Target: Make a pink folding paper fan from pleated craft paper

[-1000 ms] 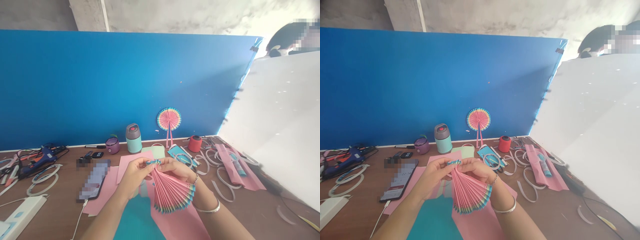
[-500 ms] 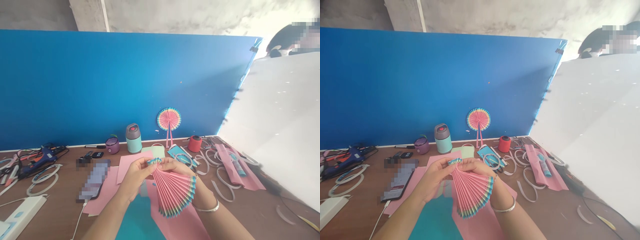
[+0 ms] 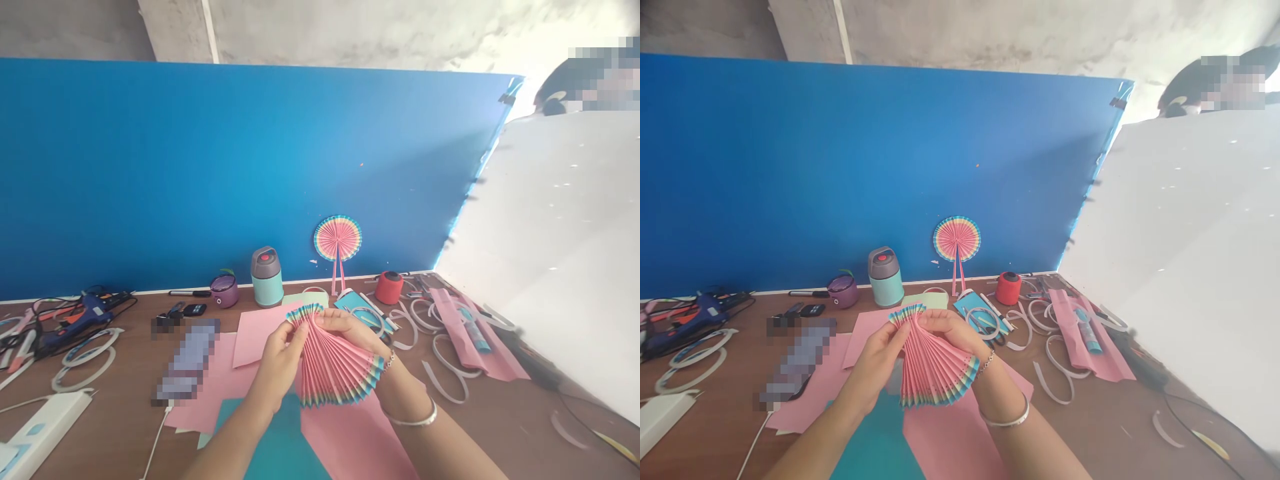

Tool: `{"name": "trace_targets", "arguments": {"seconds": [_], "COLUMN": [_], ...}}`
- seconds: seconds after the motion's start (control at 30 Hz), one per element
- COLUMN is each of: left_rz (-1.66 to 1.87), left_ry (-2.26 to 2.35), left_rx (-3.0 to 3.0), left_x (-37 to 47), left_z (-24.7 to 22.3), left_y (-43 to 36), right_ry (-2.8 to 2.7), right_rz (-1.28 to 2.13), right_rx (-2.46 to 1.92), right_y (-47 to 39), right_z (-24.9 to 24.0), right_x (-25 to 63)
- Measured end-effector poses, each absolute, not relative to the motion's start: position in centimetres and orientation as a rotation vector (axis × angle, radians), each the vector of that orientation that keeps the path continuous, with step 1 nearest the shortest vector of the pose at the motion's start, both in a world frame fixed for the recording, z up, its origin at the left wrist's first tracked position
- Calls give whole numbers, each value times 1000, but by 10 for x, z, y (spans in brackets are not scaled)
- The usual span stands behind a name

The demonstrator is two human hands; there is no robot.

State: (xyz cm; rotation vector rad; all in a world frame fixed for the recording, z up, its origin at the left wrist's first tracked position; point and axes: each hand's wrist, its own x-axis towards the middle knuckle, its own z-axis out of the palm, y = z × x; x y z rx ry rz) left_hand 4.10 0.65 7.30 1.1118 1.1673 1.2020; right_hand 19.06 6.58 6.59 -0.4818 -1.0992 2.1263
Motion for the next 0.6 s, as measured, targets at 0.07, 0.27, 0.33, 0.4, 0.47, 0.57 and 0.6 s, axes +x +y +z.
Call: {"name": "trace_targets", "arguments": {"seconds": [0.07,0.27,0.33,0.4,0.47,0.57,0.6], "left_rz": [1162,1036,1009,1001,1011,1022,1020], "left_ry": [1162,1194,1215,1242,1271,1327,1351], "left_rx": [1202,1320,1343,1379,1426,1496,1516], "left_x": [40,36,35,35,34,32,32], "left_z": [73,77,78,77,75,70,69], "left_y": [7,7,8,9,10,12,13], "right_ry": [-1097,-1099,-1101,-1093,-1085,-1064,-1053], "right_rz": [2123,2123,2135,2139,2127,2133,2141], "right_rx": [-509,-566,-573,-596,-629,-659,-668], "right_y": [66,65,65,66,66,68,68], "right_z": [65,66,66,66,64,60,59], "right_x": [190,189,188,187,187,187,186]}}
